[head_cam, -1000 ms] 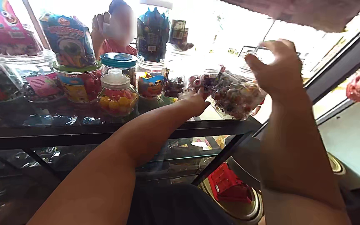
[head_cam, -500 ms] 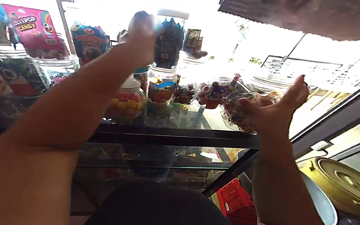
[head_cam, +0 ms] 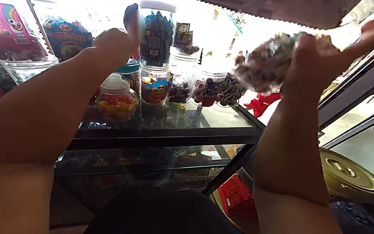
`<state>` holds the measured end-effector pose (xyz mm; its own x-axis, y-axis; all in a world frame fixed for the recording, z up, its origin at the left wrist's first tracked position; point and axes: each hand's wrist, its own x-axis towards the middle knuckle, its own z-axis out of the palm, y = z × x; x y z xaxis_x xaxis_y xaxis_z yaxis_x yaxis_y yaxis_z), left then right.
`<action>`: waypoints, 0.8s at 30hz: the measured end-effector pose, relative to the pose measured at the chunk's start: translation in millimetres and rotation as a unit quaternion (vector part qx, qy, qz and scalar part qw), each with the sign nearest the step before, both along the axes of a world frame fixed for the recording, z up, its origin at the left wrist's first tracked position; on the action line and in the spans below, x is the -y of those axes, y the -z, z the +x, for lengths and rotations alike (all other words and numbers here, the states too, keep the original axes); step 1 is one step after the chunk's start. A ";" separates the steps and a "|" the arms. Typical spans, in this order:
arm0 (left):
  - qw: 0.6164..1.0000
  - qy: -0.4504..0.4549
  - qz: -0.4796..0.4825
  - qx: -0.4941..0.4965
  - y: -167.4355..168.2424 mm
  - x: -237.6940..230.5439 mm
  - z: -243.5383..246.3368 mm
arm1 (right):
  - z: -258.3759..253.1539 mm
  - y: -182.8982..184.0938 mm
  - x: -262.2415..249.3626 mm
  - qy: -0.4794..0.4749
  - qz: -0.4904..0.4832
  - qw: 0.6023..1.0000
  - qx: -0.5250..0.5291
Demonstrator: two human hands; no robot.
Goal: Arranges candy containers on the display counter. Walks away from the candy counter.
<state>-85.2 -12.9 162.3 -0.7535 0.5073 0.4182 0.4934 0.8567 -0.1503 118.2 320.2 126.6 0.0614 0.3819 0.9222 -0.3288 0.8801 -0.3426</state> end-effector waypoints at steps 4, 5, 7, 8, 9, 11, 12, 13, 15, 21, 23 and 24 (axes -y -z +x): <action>0.998 0.029 0.045 -0.042 4.7 13.7 5.1 | -70.3 -42.7 -3.4 0.021 -0.045 0.994 0.100; 0.996 0.035 0.059 -0.054 6.3 19.0 8.5 | -85.8 -46.5 -1.3 0.032 -0.043 0.990 0.129; 0.993 0.043 0.081 -0.069 8.5 31.1 20.9 | -104.6 -45.1 11.0 0.031 -0.024 0.984 0.174; 0.991 0.049 0.091 -0.079 10.5 37.4 26.0 | -108.8 -41.7 20.2 0.030 -0.022 0.980 0.196; 0.990 0.055 0.097 -0.090 13.0 43.5 29.7 | -108.3 -39.2 32.9 0.033 -0.019 0.975 0.221; 0.984 0.079 0.113 -0.110 18.8 55.8 38.9 | -97.9 -38.5 60.8 0.040 -0.003 0.959 0.280; 0.982 0.093 0.120 -0.114 22.4 61.3 47.2 | -95.9 -38.5 66.7 0.046 0.004 0.952 0.301; 0.978 0.107 0.129 -0.122 27.3 67.2 57.3 | -98.0 -37.1 67.1 0.051 0.016 0.953 0.300; 0.968 0.135 0.145 -0.152 42.5 80.4 80.9 | -106.0 -32.7 58.7 0.045 0.041 0.961 0.269; 0.935 0.204 0.177 -0.228 136.3 177.7 187.2 | -99.2 -10.2 42.0 -0.068 0.039 0.976 0.205; 0.933 0.188 0.220 -0.215 188.7 233.0 223.1 | -70.1 25.2 69.2 -0.125 0.059 0.977 0.159; 0.934 0.161 0.248 -0.200 217.8 263.0 241.8 | -55.2 51.3 96.5 -0.172 0.050 0.975 0.132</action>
